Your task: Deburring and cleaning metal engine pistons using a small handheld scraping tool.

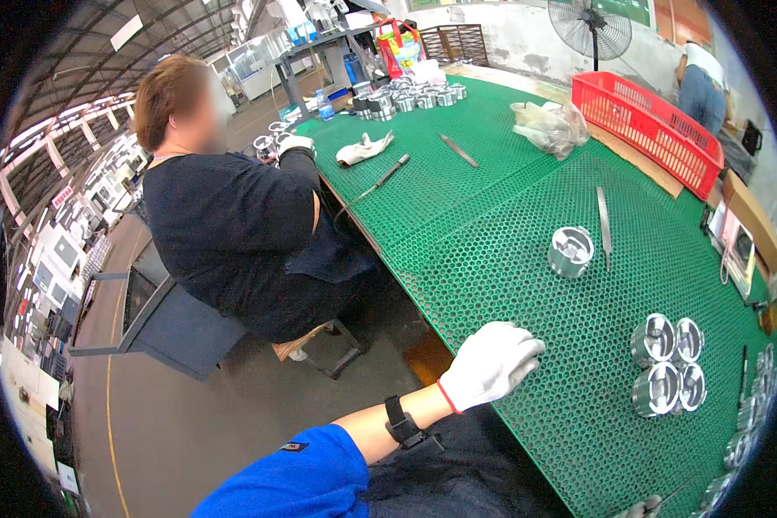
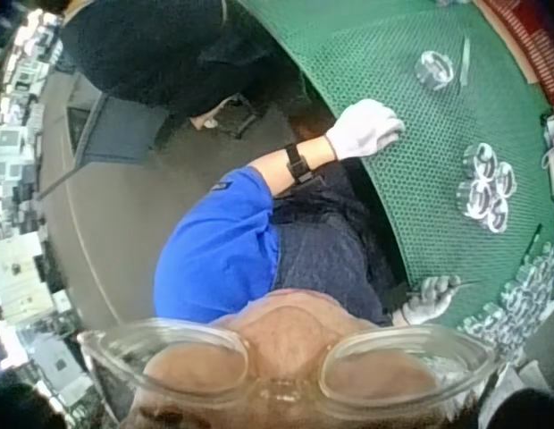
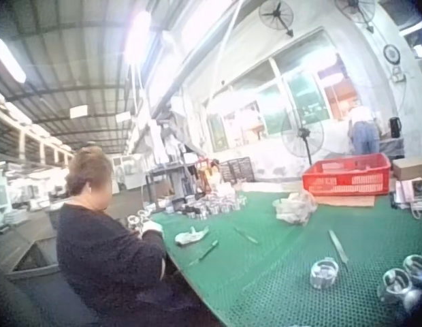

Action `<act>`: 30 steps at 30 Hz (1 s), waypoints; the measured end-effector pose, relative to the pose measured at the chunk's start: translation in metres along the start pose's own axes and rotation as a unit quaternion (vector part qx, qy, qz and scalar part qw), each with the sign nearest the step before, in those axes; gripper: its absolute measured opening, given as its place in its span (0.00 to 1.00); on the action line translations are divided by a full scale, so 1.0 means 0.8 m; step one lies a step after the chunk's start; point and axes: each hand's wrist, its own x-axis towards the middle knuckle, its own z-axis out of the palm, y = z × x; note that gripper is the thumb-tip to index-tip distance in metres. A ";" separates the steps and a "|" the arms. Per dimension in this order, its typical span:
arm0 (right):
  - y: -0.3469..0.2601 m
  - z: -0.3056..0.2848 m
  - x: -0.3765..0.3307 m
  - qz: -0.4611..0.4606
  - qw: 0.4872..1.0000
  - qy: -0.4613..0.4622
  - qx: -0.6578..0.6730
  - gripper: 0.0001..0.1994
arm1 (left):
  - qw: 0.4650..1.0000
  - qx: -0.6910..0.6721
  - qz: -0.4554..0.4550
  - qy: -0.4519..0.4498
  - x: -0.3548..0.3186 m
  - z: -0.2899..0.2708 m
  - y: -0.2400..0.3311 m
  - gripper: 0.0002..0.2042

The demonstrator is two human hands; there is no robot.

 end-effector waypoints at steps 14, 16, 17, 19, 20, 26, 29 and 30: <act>-0.014 -0.005 -0.007 0.053 0.996 0.064 0.042 0.13 | 0.999 -0.040 0.020 -0.008 0.003 -0.003 0.002 0.14; -0.004 0.040 -0.004 0.001 0.920 0.337 -0.197 0.15 | 0.998 -0.044 0.025 -0.033 0.003 -0.008 0.001 0.15; 0.004 0.023 -0.008 -0.047 0.902 0.371 -0.215 0.15 | 0.998 -0.039 0.020 -0.045 0.004 -0.012 0.000 0.15; -0.008 -0.024 -0.007 0.013 0.969 0.227 -0.092 0.15 | 0.999 -0.034 0.023 -0.036 0.006 -0.012 -0.001 0.15; -0.014 -0.033 -0.008 0.079 0.994 0.069 0.030 0.15 | 0.998 -0.041 0.028 -0.038 0.006 -0.012 0.000 0.15; 0.001 0.003 -0.004 -0.003 0.992 0.124 -0.018 0.11 | 1.000 -0.005 0.020 -0.023 0.011 -0.013 0.005 0.15; 0.001 -0.003 -0.003 0.006 0.997 0.076 0.005 0.10 | 0.999 0.010 0.016 -0.030 0.010 -0.009 0.004 0.15; 0.001 -0.005 -0.001 0.011 0.999 0.036 0.009 0.11 | 0.999 0.013 0.017 -0.025 0.010 -0.009 0.005 0.15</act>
